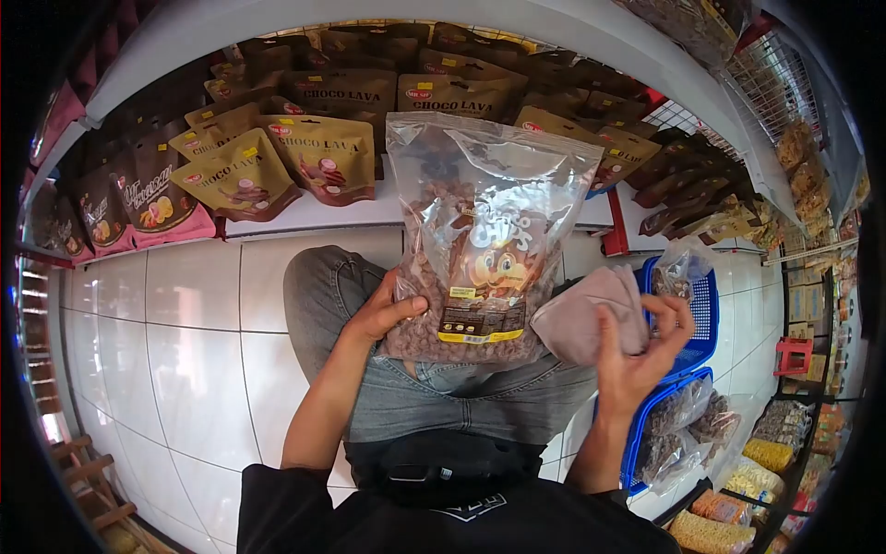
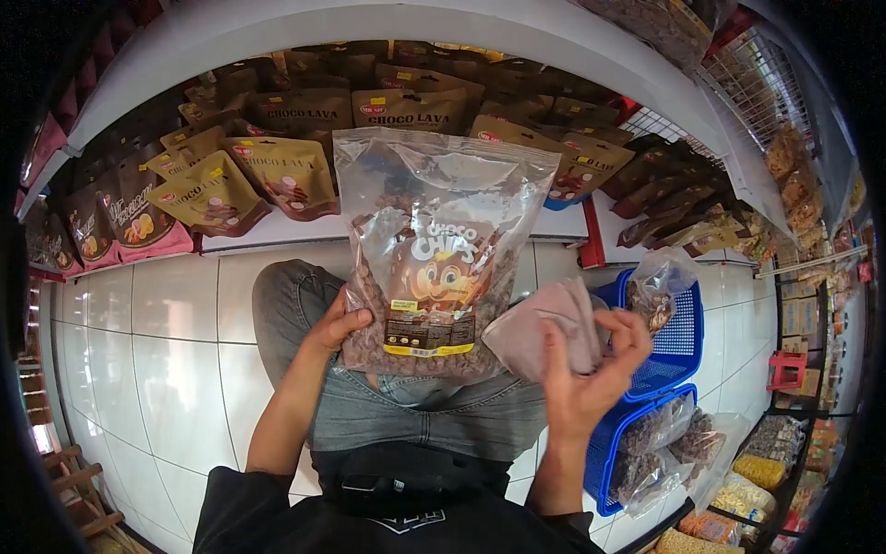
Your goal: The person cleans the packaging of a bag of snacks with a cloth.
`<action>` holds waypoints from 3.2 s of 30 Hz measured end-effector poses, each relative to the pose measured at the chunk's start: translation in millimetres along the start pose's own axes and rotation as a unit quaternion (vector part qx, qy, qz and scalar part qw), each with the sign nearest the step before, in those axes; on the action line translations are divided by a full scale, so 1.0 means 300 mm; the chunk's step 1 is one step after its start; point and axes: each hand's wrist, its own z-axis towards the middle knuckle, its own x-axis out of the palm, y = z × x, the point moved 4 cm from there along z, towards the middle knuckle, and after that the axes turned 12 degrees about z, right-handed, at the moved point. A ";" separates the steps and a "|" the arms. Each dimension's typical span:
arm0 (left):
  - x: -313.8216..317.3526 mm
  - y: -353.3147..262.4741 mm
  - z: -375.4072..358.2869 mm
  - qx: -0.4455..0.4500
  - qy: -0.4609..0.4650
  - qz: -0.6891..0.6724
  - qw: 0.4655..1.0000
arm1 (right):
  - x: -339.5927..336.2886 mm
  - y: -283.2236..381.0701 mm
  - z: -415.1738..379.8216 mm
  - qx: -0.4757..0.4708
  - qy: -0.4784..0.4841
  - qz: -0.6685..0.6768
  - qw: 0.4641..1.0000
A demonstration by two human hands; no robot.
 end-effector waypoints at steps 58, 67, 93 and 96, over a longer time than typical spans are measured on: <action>-0.007 0.004 0.004 -0.018 -0.008 0.002 1.000 | 0.374 0.106 -0.193 -0.239 0.363 -0.024 0.901; 0.016 -0.050 0.003 -0.006 -0.006 0.011 1.000 | 0.255 -0.088 -0.448 -0.221 0.520 0.055 0.823; 0.017 -0.020 0.034 0.005 0.018 -0.037 0.999 | 0.301 -0.048 -0.413 -0.369 0.520 -0.104 0.763; 0.017 -0.011 0.039 0.009 0.042 -0.065 0.997 | 0.222 -0.104 -0.398 -0.349 0.529 -0.126 0.763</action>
